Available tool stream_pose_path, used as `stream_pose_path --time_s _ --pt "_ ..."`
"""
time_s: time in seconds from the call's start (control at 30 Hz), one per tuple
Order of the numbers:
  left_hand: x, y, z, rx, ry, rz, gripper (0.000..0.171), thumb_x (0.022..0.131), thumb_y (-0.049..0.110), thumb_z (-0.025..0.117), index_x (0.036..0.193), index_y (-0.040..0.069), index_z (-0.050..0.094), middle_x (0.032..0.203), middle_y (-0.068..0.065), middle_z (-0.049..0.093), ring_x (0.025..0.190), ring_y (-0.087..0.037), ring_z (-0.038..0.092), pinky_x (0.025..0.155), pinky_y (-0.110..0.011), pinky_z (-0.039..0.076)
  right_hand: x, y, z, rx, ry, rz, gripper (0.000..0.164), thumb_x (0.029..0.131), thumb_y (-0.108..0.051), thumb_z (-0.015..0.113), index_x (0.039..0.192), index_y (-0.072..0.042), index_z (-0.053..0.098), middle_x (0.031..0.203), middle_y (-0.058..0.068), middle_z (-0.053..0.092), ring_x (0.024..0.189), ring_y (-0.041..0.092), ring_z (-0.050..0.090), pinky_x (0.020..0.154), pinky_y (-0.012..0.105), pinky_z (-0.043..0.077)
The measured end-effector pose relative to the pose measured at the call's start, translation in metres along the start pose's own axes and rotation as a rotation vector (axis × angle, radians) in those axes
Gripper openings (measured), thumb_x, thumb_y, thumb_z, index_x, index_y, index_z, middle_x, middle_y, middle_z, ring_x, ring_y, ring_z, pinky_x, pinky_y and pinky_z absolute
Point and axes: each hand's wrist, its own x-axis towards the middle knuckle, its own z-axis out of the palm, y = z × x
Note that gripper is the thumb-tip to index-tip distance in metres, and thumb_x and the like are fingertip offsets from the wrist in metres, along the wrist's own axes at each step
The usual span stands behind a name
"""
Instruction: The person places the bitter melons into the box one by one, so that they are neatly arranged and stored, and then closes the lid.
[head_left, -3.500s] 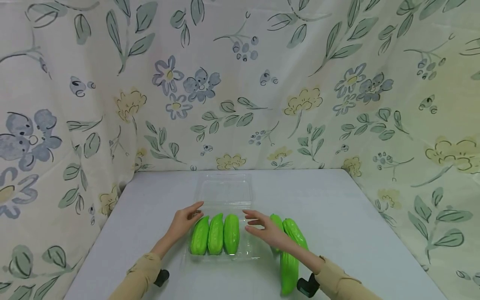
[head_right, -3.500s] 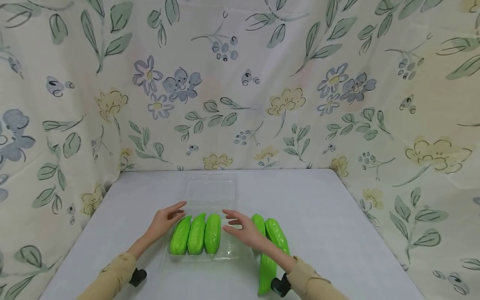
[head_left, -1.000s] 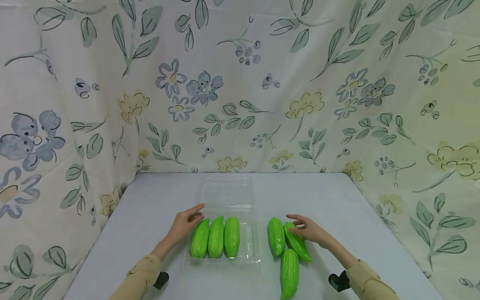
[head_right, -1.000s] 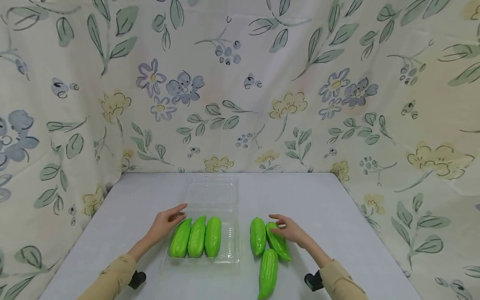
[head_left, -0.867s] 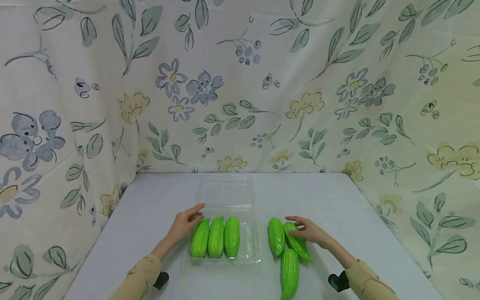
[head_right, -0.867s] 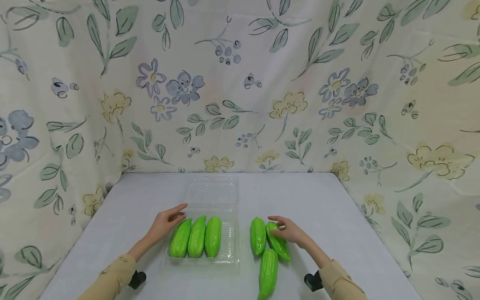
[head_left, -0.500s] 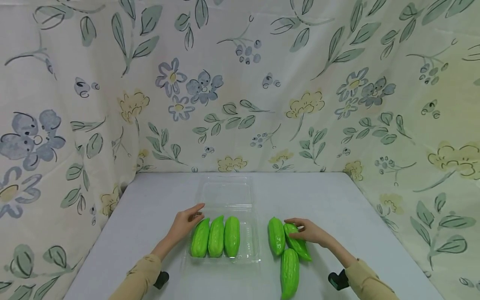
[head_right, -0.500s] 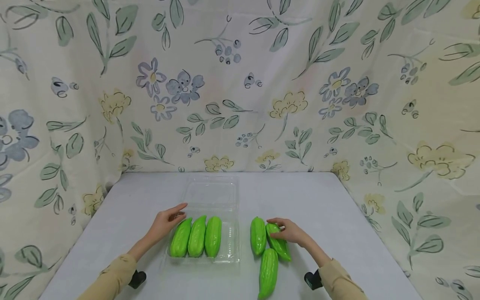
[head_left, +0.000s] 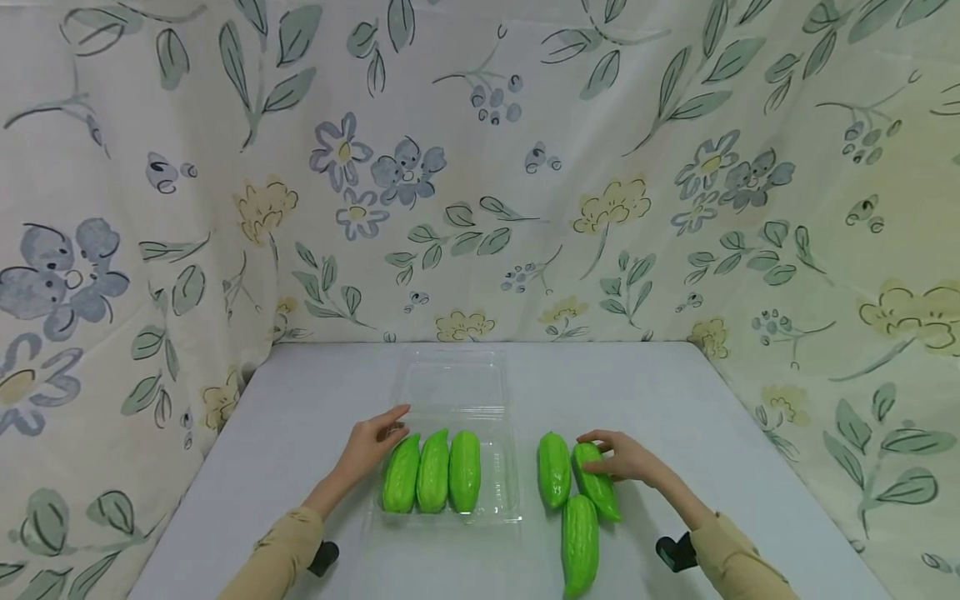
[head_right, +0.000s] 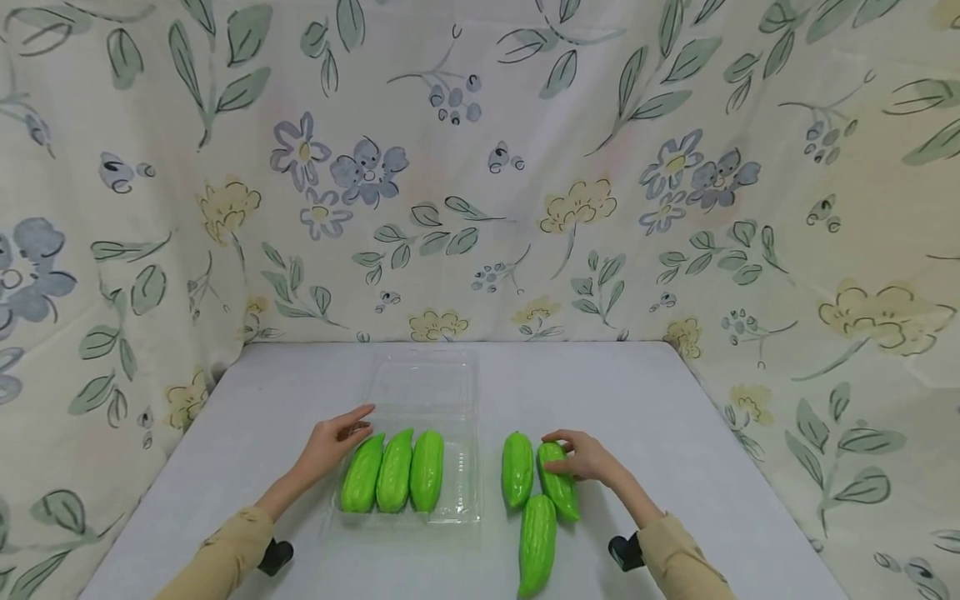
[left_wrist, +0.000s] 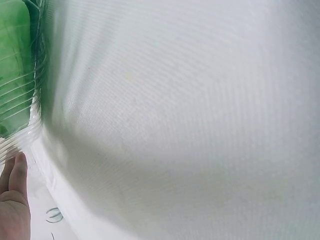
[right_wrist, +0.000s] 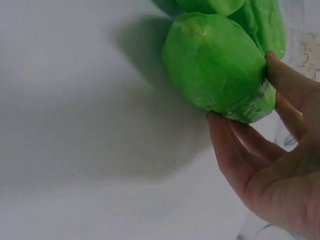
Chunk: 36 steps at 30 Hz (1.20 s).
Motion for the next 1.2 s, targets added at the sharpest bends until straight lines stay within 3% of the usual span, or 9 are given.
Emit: stream_pose_path --time_s 0.43,0.93,1.2 --pt "-0.001 -0.002 0.001 0.026 0.004 0.003 0.042 0.087 0.009 0.067 0.128 0.001 0.058 0.127 -0.016 0.061 0.096 -0.027 0.069 0.079 -0.037 0.057 -0.005 0.001 0.000 0.032 0.049 0.057 0.052 0.084 -0.020 0.072 0.129 -0.001 0.053 0.121 0.035 0.053 0.094 0.029 0.064 0.065 0.039 0.058" --pt "-0.001 0.000 0.000 0.000 0.007 -0.002 0.042 0.088 0.009 0.067 0.128 0.000 0.058 0.129 -0.017 0.060 0.097 -0.027 0.069 0.082 -0.038 0.056 -0.004 0.004 0.001 0.046 0.062 0.064 0.053 0.084 -0.022 0.073 0.129 -0.002 0.053 0.122 0.034 0.053 0.097 0.033 0.063 0.070 0.043 0.059" --pt "0.000 0.000 0.000 0.026 0.015 0.021 0.041 0.087 0.009 0.067 0.127 0.000 0.059 0.124 -0.017 0.063 0.092 -0.026 0.069 0.069 -0.023 0.054 -0.005 0.010 0.003 0.096 0.101 0.102 0.053 0.084 -0.023 0.073 0.130 -0.004 0.054 0.126 0.033 0.051 0.104 0.036 0.061 0.073 0.044 0.058"
